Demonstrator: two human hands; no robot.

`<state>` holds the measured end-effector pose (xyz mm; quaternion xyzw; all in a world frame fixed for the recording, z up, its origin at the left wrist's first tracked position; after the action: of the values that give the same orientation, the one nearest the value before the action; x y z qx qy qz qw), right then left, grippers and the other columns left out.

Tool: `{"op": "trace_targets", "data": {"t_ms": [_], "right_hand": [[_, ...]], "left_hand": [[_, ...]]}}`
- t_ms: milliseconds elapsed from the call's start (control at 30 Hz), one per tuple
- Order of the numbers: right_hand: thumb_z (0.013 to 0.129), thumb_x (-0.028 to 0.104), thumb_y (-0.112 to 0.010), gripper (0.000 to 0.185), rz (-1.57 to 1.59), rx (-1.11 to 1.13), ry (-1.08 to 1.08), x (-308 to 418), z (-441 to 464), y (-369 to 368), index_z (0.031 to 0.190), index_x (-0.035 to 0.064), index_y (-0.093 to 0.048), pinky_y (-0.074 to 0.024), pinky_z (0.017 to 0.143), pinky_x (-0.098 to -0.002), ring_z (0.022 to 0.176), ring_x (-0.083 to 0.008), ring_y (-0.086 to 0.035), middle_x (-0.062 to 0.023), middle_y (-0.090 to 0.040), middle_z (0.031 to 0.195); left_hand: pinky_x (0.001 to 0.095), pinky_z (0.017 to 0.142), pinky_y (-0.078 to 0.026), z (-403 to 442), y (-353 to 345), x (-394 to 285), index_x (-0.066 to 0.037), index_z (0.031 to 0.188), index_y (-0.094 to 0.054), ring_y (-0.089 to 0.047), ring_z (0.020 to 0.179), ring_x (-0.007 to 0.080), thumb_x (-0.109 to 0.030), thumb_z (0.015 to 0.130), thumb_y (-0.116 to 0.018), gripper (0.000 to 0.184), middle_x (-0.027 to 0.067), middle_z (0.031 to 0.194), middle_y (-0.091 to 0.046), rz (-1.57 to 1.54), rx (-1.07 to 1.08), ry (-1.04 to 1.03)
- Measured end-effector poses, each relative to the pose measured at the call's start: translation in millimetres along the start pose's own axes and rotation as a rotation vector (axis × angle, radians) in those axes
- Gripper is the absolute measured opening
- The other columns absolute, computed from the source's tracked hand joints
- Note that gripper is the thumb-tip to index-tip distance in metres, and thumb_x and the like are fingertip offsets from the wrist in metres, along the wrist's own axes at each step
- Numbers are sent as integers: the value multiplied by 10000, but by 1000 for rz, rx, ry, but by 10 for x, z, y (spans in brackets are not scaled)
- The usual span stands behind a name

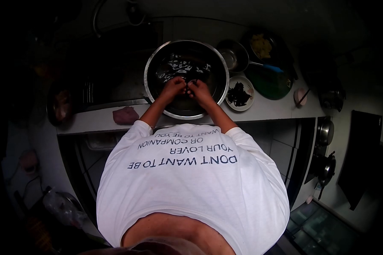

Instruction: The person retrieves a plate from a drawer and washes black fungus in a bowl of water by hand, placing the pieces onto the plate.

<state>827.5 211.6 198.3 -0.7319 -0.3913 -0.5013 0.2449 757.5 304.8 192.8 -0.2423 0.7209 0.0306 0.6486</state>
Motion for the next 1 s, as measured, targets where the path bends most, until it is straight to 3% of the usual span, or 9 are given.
{"op": "trace_targets", "data": {"t_ms": [100,300,500,700,1000], "right_hand": [[839,167,-551,129,106,5,-92,-8,-51,-21,883,47,-530,-403,514,-190,606,-73,-506,-13,-555,723],[848,186,-546,114,184,17,-128,27,-110,-30,873,75,-526,-390,512,-178,590,-55,-480,15,-541,727],[851,174,-538,106,221,47,-60,74,-120,-57,869,72,-519,-386,514,-180,603,-58,-481,7,-540,743],[857,147,-516,89,323,-2,-85,5,-110,59,875,59,-512,-382,505,-193,598,-72,-480,-8,-534,744],[844,131,-535,81,295,-41,-112,-39,-160,125,865,55,-516,-371,481,-195,579,-72,-468,0,-506,715]], "left_hand": [[209,515,-417,26,23,98,-56,777,-530,-500,564,78,-181,798,-555,129,12,655,-531,-16,13,167],[215,453,-339,10,-41,20,-55,730,-502,-456,510,81,-214,833,-464,194,8,590,-497,153,101,117],[221,471,-378,-4,-74,84,-51,743,-497,-466,514,81,-215,865,-436,213,16,621,-507,15,143,96],[218,546,-456,-14,-67,127,-53,803,-531,-513,601,76,-199,861,-457,173,6,698,-533,-110,64,216],[235,567,-484,0,51,214,-64,814,-549,-542,621,90,-143,797,-542,82,16,738,-562,-26,-70,213]]}}
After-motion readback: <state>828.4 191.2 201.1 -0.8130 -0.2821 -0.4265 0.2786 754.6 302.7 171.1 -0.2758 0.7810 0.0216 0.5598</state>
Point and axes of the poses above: each hand's wrist, its own z-axis towards the middle knuckle, its own y-axis out of the back of the hand, x = y × z, the point moved 7 cm from there along z, towards the middle knuckle
